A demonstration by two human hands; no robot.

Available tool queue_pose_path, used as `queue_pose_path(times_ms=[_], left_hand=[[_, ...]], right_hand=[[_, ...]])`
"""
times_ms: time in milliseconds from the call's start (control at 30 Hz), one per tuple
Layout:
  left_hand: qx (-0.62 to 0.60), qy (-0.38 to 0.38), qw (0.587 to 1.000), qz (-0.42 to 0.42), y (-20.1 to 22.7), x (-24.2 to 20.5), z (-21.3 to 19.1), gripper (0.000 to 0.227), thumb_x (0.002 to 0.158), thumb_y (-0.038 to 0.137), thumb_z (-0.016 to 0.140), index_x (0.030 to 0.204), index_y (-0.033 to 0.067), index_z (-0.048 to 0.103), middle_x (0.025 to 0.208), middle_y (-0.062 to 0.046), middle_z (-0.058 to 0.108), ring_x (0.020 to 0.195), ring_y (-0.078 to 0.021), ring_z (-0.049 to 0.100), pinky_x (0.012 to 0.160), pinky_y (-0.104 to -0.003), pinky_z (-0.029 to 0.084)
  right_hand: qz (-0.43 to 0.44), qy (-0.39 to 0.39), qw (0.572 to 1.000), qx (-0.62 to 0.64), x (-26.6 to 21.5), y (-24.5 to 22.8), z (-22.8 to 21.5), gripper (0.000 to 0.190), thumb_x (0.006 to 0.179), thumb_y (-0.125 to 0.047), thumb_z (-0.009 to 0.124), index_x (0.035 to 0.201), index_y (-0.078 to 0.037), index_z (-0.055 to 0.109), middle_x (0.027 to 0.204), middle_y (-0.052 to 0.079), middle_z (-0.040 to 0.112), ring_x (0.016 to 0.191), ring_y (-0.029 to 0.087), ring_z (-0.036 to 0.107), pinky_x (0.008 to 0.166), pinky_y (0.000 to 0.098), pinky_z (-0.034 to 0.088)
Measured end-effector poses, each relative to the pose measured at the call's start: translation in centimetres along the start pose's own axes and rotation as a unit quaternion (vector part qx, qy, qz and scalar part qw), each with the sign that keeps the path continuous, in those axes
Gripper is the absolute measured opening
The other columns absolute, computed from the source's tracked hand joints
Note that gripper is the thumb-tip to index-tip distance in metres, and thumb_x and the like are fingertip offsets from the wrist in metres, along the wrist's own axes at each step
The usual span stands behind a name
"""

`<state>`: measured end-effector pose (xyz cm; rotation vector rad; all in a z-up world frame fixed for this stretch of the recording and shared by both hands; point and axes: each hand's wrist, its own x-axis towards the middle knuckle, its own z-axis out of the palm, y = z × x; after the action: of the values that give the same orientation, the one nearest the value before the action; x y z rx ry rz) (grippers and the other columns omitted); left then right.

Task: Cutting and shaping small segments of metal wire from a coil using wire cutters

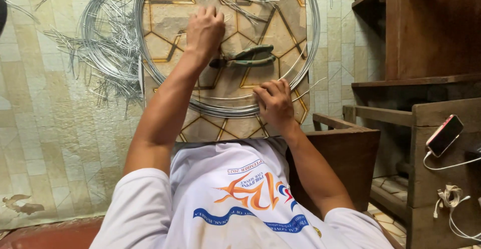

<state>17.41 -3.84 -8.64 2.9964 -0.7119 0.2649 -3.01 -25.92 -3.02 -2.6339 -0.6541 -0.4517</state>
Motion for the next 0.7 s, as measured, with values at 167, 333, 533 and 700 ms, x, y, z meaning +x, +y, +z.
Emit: queue_pose_path(times_ms=[167, 333, 533, 700], left_hand=[[-0.005, 0.064, 0.997, 0.05, -0.9, -1.7, -2.3, 0.011, 0.091, -0.005, 0.065, 0.096, 0.0022, 0.071, 0.093, -0.014, 0.072, 0.074, -0.0217, 0.066, 0.062, -0.032, 0.06], [-0.377, 0.222, 0.899, 0.004, 0.3, -4.4, -11.4, 0.014, 0.102, -0.008, 0.061, 0.115, -0.0058, 0.063, 0.1, -0.02, 0.067, 0.079, -0.0269, 0.068, 0.07, -0.031, 0.064], [-0.718, 0.114, 0.66, -0.192, 2.3, -10.0, -11.1, 0.041, 0.106, 0.002, 0.057, 0.146, 0.0064, 0.05, 0.104, -0.016, 0.067, 0.086, -0.0242, 0.075, 0.072, -0.03, 0.072], [-0.842, 0.095, 0.425, -0.318, 4.6, -13.4, -7.3, 0.029, 0.102, 0.015, 0.064, 0.128, 0.0084, 0.054, 0.095, -0.009, 0.063, 0.078, -0.024, 0.078, 0.07, -0.036, 0.069]], right_hand=[[0.026, 0.007, 0.999, -0.016, -0.2, -2.0, -0.3, 0.014, 0.092, -0.009, 0.077, 0.104, -0.014, 0.072, 0.098, 0.005, 0.065, 0.094, 0.026, 0.061, 0.093, 0.0461, 0.037], [0.025, 0.009, 1.0, -0.01, -0.2, -2.1, -0.2, 0.017, 0.091, -0.007, 0.078, 0.106, -0.012, 0.074, 0.099, 0.005, 0.067, 0.094, 0.026, 0.06, 0.092, 0.0451, 0.036], [0.03, 0.02, 0.999, 0.018, -0.3, -1.5, 0.3, 0.013, 0.095, -0.008, 0.075, 0.107, -0.013, 0.073, 0.099, 0.004, 0.067, 0.093, 0.026, 0.061, 0.097, 0.0455, 0.036], [0.034, 0.058, 0.996, 0.057, -1.6, -0.2, 1.7, 0.014, 0.094, -0.02, 0.077, 0.108, -0.016, 0.075, 0.097, 0.003, 0.066, 0.096, 0.024, 0.065, 0.104, 0.0467, 0.039]])
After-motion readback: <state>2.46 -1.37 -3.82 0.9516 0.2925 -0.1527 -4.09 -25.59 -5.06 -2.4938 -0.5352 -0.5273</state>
